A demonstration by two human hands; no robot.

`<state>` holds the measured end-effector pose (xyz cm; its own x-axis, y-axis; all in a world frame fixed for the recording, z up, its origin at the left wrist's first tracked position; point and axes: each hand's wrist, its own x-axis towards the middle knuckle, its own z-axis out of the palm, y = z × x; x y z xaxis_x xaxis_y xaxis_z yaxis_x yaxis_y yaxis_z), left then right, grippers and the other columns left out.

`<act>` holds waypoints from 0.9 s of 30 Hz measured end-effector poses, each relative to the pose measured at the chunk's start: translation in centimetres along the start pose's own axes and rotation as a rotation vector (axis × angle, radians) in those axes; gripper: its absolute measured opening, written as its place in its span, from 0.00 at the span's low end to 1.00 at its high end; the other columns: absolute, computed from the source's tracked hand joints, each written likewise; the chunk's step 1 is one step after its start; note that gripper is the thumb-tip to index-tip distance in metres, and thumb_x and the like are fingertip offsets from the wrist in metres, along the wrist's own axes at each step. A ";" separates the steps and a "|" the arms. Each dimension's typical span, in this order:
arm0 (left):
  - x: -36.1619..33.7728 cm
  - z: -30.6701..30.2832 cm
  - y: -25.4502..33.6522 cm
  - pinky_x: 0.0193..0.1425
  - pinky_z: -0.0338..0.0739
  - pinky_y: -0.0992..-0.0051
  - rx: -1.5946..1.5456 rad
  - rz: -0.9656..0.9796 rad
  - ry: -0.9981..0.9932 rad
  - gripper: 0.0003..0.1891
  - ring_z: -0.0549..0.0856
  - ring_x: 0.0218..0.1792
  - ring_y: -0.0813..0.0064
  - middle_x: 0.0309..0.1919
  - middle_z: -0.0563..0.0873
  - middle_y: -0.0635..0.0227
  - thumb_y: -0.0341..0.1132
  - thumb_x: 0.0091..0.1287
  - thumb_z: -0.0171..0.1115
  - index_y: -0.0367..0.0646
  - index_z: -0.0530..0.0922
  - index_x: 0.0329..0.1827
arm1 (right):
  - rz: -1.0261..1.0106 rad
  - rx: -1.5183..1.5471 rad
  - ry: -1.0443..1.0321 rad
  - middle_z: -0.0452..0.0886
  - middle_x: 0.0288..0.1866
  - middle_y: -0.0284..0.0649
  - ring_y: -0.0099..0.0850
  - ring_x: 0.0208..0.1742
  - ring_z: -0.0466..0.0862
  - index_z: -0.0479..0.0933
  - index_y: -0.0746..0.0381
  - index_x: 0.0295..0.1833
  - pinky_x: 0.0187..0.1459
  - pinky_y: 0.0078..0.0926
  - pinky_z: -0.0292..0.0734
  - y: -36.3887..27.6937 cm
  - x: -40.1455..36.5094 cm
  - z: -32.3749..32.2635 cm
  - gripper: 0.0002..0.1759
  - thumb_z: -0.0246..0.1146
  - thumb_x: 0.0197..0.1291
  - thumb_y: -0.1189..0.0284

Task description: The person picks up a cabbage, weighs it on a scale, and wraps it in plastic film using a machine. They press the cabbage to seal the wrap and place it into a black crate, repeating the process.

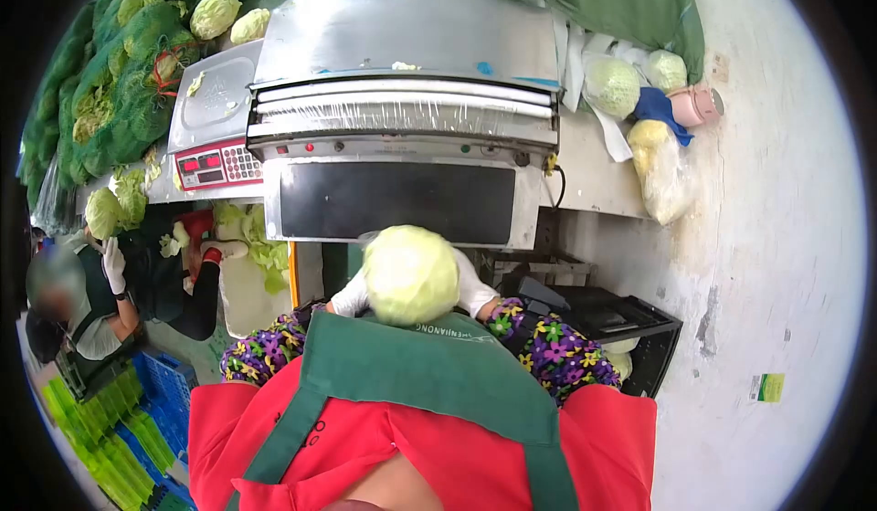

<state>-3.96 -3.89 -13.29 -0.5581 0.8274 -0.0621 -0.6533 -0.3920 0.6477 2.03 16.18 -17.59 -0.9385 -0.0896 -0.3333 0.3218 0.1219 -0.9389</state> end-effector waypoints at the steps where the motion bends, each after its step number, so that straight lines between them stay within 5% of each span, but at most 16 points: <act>1: 1.5 0.8 -0.3 0.68 0.71 0.70 -0.003 -0.007 0.000 0.21 0.77 0.62 0.70 0.62 0.78 0.64 0.38 0.77 0.49 0.43 0.66 0.71 | -0.064 -0.091 0.047 0.83 0.30 0.45 0.42 0.30 0.86 0.75 0.59 0.33 0.28 0.39 0.78 -2.2 0.2 -0.3 0.15 0.54 0.70 0.62; 3: 6.3 3.3 0.3 0.73 0.65 0.69 -0.469 0.490 -0.788 0.49 0.74 0.66 0.72 0.66 0.74 0.61 0.54 0.49 0.78 0.39 0.65 0.71 | -0.136 -0.439 0.226 0.79 0.22 0.40 0.44 0.22 0.82 0.69 0.57 0.28 0.22 0.39 0.74 -8.1 1.2 0.0 0.18 0.57 0.69 0.60; 4: 5.2 4.7 1.2 0.73 0.65 0.69 -0.471 0.482 -0.794 0.49 0.74 0.66 0.72 0.66 0.74 0.61 0.54 0.49 0.78 0.39 0.65 0.71 | -0.194 -0.544 0.254 0.79 0.21 0.39 0.42 0.22 0.82 0.69 0.56 0.28 0.21 0.37 0.73 -12.2 1.0 -0.1 0.17 0.59 0.67 0.60; 7: -0.4 7.1 5.5 0.69 0.70 0.62 -0.283 0.126 -0.055 0.40 0.77 0.64 0.65 0.62 0.78 0.57 0.54 0.56 0.72 0.40 0.70 0.67 | -0.354 -0.862 0.389 0.77 0.20 0.37 0.37 0.20 0.82 0.69 0.55 0.29 0.19 0.35 0.73 -17.9 0.4 -0.7 0.16 0.62 0.65 0.59; 8: -0.8 5.7 7.7 0.67 0.72 0.61 -0.173 -0.169 0.197 0.30 0.79 0.61 0.64 0.60 0.80 0.56 0.54 0.70 0.58 0.39 0.71 0.65 | -0.441 -1.076 0.477 0.76 0.19 0.36 0.35 0.20 0.82 0.69 0.55 0.30 0.19 0.34 0.73 -18.5 -0.1 -0.7 0.16 0.63 0.64 0.58; 9: 0.8 4.9 9.1 0.67 0.73 0.65 -0.106 -0.481 0.331 0.30 0.82 0.58 0.65 0.56 0.83 0.56 0.57 0.75 0.48 0.36 0.75 0.61 | -0.433 -1.080 0.503 0.76 0.19 0.36 0.35 0.20 0.82 0.69 0.55 0.30 0.19 0.34 0.73 -18.7 -0.5 -0.2 0.16 0.63 0.64 0.58; 11: 0.3 5.6 12.3 0.64 0.75 0.68 -0.301 -0.514 0.242 0.33 0.84 0.55 0.67 0.53 0.85 0.56 0.61 0.75 0.45 0.35 0.78 0.56 | -0.420 -1.111 0.512 0.78 0.22 0.37 0.37 0.22 0.82 0.71 0.55 0.29 0.22 0.34 0.75 -19.1 -1.1 1.2 0.13 0.64 0.63 0.63; 15: -2.0 5.1 13.4 0.58 0.79 0.69 -0.006 -0.496 0.244 0.34 0.85 0.49 0.68 0.49 0.86 0.58 0.62 0.73 0.48 0.34 0.80 0.52 | -0.603 -0.484 0.721 0.76 0.21 0.39 0.35 0.20 0.80 0.76 0.60 0.36 0.22 0.29 0.72 -17.3 -0.5 4.0 0.11 0.65 0.66 0.64; 17: -3.6 4.4 13.3 0.58 0.78 0.71 -0.039 -0.545 0.262 0.31 0.85 0.47 0.69 0.45 0.86 0.60 0.59 0.74 0.49 0.35 0.81 0.49 | -0.542 -0.277 0.739 0.75 0.23 0.35 0.25 0.23 0.77 0.76 0.62 0.37 0.26 0.24 0.71 -16.8 -0.5 6.7 0.13 0.62 0.69 0.63; 19: -5.2 3.6 13.7 0.58 0.77 0.73 -0.022 -0.487 0.383 0.28 0.85 0.45 0.71 0.42 0.86 0.63 0.56 0.75 0.50 0.36 0.81 0.46 | -0.142 0.461 0.368 0.77 0.26 0.29 0.20 0.26 0.76 0.76 0.61 0.33 0.29 0.21 0.71 -15.9 -0.3 9.8 0.15 0.61 0.70 0.63; 20: -6.0 3.3 13.8 0.57 0.77 0.75 0.248 -0.342 0.346 0.24 0.85 0.45 0.73 0.40 0.86 0.65 0.52 0.75 0.51 0.36 0.81 0.47 | -0.075 0.591 0.177 0.74 0.30 0.26 0.14 0.34 0.72 0.76 0.61 0.37 0.35 0.18 0.71 -15.0 0.2 10.5 0.14 0.59 0.72 0.62; 21: -6.6 1.6 14.0 0.66 0.70 0.73 0.697 -0.148 0.198 0.22 0.81 0.56 0.71 0.49 0.83 0.63 0.47 0.76 0.51 0.36 0.78 0.54 | 0.017 0.737 0.034 0.77 0.35 0.28 0.17 0.38 0.76 0.76 0.60 0.42 0.41 0.20 0.74 -14.4 -0.2 11.1 0.10 0.60 0.72 0.65; 22: -7.1 2.1 14.3 0.66 0.70 0.73 0.695 -0.171 0.171 0.22 0.81 0.56 0.71 0.49 0.83 0.63 0.47 0.76 0.51 0.36 0.78 0.54 | 0.052 0.794 -0.086 0.78 0.39 0.30 0.18 0.42 0.77 0.77 0.61 0.44 0.44 0.21 0.75 -12.8 -0.5 12.2 0.09 0.59 0.72 0.65; 25: -7.0 5.9 15.4 0.81 0.45 0.67 0.737 -0.101 -0.045 0.26 0.60 0.77 0.64 0.74 0.65 0.56 0.46 0.77 0.45 0.35 0.70 0.68 | -0.097 0.857 -0.282 0.82 0.49 0.35 0.21 0.50 0.81 0.78 0.63 0.51 0.50 0.25 0.77 -14.5 -2.8 14.2 0.13 0.61 0.69 0.66; 26: -7.2 4.5 14.9 0.80 0.49 0.66 0.722 -0.172 -0.238 0.27 0.64 0.74 0.64 0.70 0.70 0.55 0.49 0.77 0.43 0.36 0.71 0.68 | 0.022 1.271 -0.350 0.82 0.54 0.37 0.21 0.53 0.80 0.78 0.64 0.53 0.50 0.27 0.77 -13.4 -4.2 14.3 0.17 0.62 0.68 0.62; 27: -7.3 2.9 14.6 0.80 0.53 0.64 0.697 -0.237 -0.440 0.29 0.68 0.72 0.63 0.67 0.74 0.54 0.52 0.77 0.41 0.36 0.71 0.67 | -0.254 0.593 -0.050 0.82 0.52 0.38 0.24 0.52 0.81 0.79 0.62 0.50 0.51 0.28 0.77 -10.6 -3.5 15.1 0.16 0.60 0.68 0.61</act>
<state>-7.91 -14.49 -1.22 -0.1031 0.9935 -0.0484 -0.1837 0.0288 0.9826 3.81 0.31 -7.75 -0.9923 -0.0911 -0.0843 0.1177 -0.4748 -0.8722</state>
